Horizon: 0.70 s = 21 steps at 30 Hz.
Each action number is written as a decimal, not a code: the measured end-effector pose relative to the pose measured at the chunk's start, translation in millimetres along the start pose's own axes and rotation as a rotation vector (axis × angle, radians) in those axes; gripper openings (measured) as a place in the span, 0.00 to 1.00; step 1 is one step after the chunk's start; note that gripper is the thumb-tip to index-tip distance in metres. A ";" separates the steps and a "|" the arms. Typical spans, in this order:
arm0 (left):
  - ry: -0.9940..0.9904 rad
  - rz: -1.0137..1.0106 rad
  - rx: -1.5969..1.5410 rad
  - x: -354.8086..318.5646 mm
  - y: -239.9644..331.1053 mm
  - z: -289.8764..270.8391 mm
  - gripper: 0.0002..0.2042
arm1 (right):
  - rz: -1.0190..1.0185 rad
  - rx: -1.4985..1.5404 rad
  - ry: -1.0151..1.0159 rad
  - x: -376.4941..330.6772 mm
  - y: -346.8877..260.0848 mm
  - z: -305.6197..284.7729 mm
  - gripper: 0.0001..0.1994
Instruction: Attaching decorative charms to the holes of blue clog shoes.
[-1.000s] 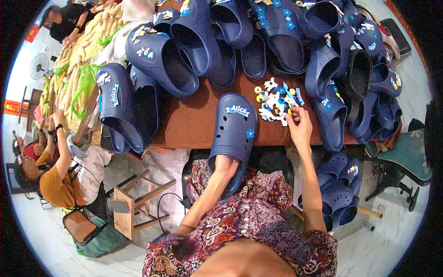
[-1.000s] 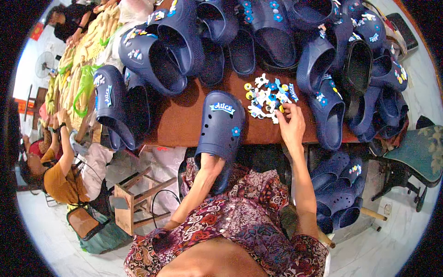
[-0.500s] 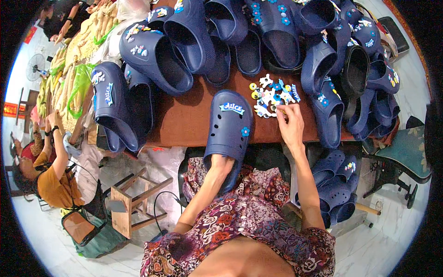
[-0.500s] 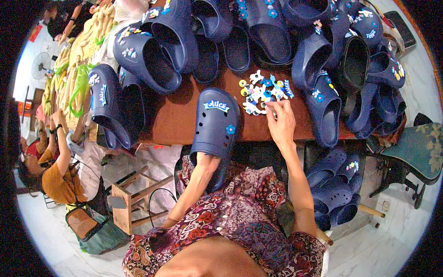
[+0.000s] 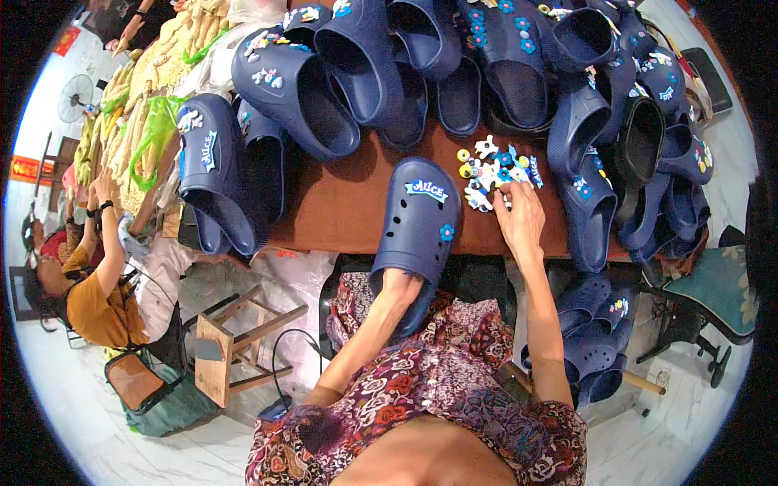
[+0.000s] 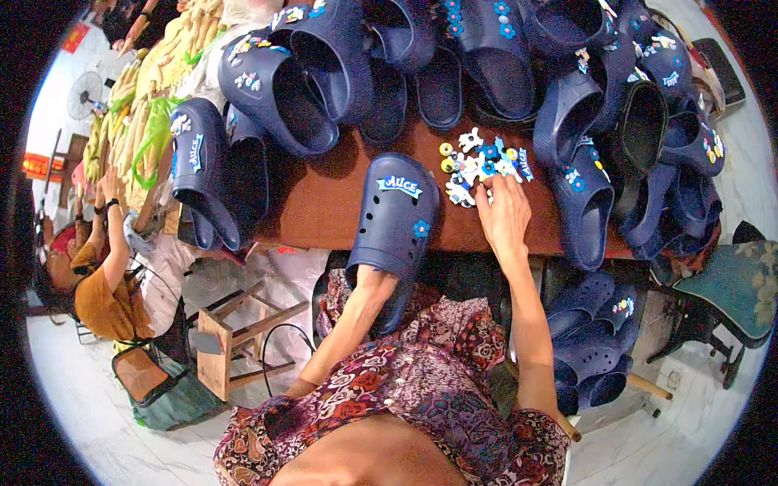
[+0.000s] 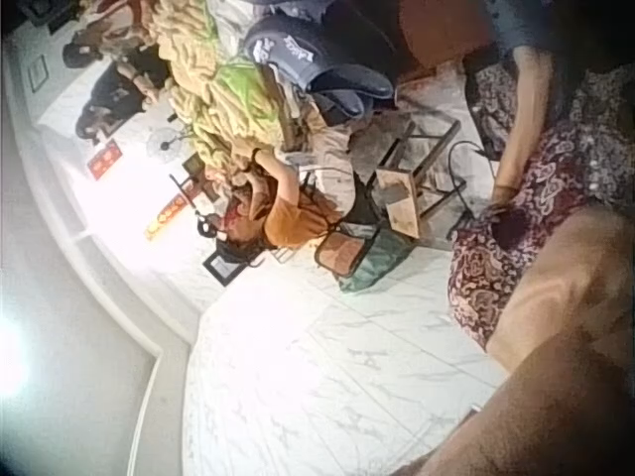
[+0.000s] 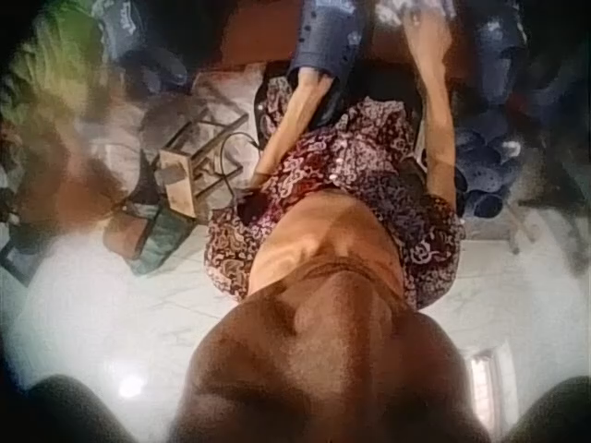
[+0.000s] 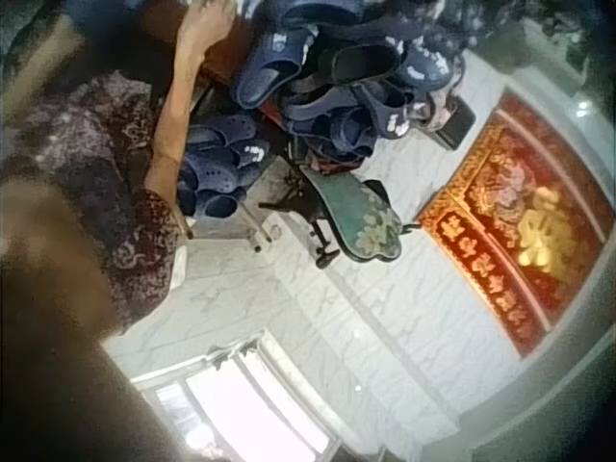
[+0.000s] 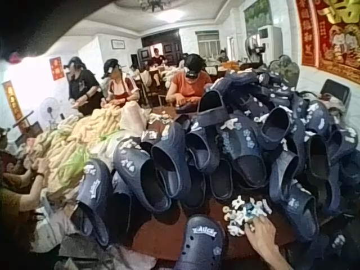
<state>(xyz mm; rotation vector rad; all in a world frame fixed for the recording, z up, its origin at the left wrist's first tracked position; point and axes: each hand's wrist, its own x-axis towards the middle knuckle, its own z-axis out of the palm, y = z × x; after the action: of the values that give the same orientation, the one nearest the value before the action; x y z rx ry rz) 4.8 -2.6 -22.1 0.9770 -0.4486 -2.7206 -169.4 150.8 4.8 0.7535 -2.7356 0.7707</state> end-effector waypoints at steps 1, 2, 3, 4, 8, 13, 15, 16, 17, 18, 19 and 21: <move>0.003 0.005 -0.005 1.5 -0.1 -1.3 0.22 | 0.003 0.067 0.018 -1.5 -2.0 -2.8 0.07; -0.011 -0.006 -0.011 4.1 -0.5 -3.4 0.22 | 0.007 0.133 0.036 -2.9 -4.4 -6.3 0.06; -0.024 -0.016 -0.018 6.4 -1.3 -5.2 0.22 | 0.002 0.135 0.031 -3.6 -10.3 -12.3 0.06; -0.020 -0.014 -0.023 7.7 -1.9 -6.3 0.22 | 0.061 0.273 -0.008 -4.8 -19.7 -19.4 0.06; -0.072 -0.032 -0.122 15.8 -0.9 -8.2 0.22 | 0.100 0.541 -0.186 -12.2 -51.8 -26.7 0.07; -0.070 -0.010 -0.130 12.8 -0.9 3.4 0.21 | 0.045 0.773 -0.321 -14.8 -77.9 -14.4 0.06; -0.101 -0.017 -0.143 7.7 0.0 7.7 0.21 | 0.010 0.734 -0.320 -12.5 -79.8 -9.2 0.06; -0.099 -0.013 -0.145 6.8 0.0 8.6 0.21 | 0.026 0.700 -0.292 -10.6 -80.8 -7.7 0.06; -0.076 -0.008 -0.130 6.2 -0.2 9.3 0.21 | 0.042 0.665 -0.263 -9.3 -81.7 -6.8 0.06; -0.052 -0.004 -0.117 5.9 -0.1 9.4 0.21 | 0.035 0.635 -0.270 -7.1 -83.0 -11.0 0.06; -0.052 -0.002 -0.119 5.7 0.0 8.3 0.21 | 0.032 0.634 -0.272 -6.6 -84.0 -9.9 0.06; -0.051 -0.039 -0.162 4.4 0.3 7.7 0.21 | 0.083 0.783 -0.152 -6.5 -86.0 -7.2 0.07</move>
<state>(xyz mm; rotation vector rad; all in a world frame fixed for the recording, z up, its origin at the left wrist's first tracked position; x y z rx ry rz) -3.4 -2.5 -18.9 0.8851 -0.2153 -2.7704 -118.4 94.2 45.9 0.8476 -2.5588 1.9202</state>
